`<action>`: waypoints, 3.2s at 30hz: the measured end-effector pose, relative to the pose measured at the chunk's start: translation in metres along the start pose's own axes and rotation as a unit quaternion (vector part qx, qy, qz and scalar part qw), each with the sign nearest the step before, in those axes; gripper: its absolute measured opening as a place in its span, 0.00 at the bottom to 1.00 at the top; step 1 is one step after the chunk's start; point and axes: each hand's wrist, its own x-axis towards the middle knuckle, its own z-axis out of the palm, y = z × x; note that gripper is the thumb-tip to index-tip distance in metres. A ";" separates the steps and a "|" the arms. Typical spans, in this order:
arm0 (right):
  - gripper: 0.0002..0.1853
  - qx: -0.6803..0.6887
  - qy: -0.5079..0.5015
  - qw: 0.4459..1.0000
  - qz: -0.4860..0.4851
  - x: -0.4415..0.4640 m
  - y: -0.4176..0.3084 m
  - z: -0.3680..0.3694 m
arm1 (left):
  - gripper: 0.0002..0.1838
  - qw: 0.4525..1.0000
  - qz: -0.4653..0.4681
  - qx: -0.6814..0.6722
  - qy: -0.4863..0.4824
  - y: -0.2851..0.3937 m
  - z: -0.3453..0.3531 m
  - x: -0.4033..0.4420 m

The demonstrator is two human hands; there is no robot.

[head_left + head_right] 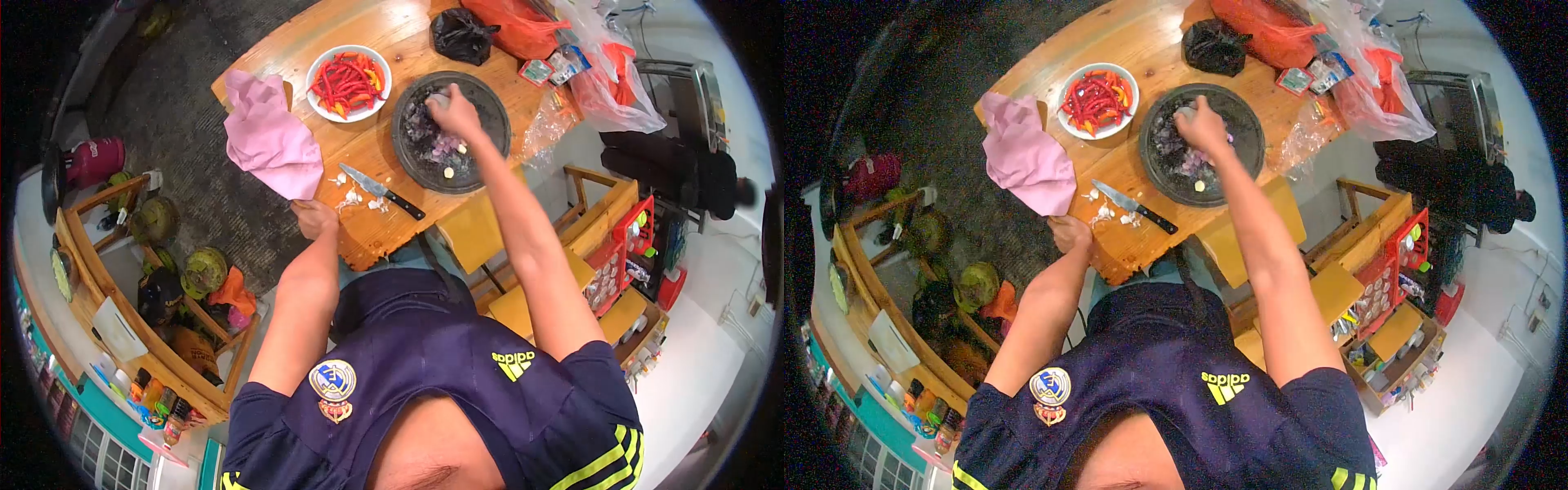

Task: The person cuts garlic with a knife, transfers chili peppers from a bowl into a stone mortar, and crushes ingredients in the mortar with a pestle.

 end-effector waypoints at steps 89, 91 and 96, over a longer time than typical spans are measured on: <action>0.23 -0.128 -0.059 0.986 -0.086 -0.059 -0.013 0.012 | 0.26 1.000 -0.002 0.002 0.015 0.003 -0.002 0.003; 0.25 -0.088 -0.028 0.993 -0.067 -0.025 0.000 0.005 | 0.27 1.000 0.010 0.001 0.014 -0.001 -0.001 -0.006; 0.25 -0.135 -0.083 0.985 -0.063 -0.054 -0.013 0.003 | 0.30 1.000 0.009 -0.015 0.014 0.005 0.001 0.004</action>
